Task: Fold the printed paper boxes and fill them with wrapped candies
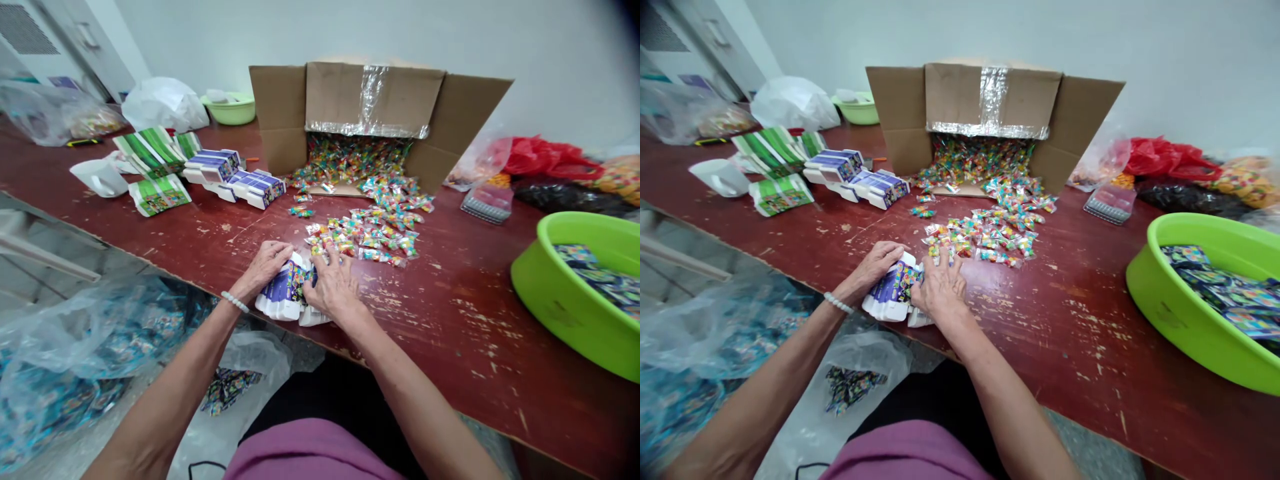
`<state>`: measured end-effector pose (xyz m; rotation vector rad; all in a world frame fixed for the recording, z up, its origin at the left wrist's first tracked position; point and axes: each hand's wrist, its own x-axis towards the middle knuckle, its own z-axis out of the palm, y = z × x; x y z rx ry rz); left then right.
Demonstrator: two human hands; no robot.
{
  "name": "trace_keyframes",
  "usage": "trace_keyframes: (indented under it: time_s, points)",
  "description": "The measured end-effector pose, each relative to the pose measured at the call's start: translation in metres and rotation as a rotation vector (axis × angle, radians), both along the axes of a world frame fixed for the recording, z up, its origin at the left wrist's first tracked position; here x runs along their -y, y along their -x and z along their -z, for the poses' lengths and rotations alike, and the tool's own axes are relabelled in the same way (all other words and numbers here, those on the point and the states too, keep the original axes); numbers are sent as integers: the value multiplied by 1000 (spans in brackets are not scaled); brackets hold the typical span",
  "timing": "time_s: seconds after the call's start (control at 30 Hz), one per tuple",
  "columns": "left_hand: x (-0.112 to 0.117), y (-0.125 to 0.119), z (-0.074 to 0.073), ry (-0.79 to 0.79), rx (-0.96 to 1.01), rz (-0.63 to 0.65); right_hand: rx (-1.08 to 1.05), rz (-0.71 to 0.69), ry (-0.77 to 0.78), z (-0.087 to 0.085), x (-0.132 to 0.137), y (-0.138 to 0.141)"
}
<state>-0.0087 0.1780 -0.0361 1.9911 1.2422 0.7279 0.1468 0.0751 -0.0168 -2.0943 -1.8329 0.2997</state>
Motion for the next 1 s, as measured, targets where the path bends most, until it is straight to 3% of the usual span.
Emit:
trace_keyframes:
  time_s: [0.23,0.37,0.47,0.7,1.0]
  points:
    - [25,11,-18,69,-216,-133,-3,-6,-21,-2,-1,-1]
    - [37,9,-24,133,-361,-133,-9,1,-9,0,0,-1]
    - [36,8,-22,189,-201,-92,-10,5,-15,0,1,-1]
    - [40,22,-18,607,458,-151,-58,66,-39,0,4,-7]
    - [44,32,-21,687,703,-217,-99,52,67,-4,6,-14]
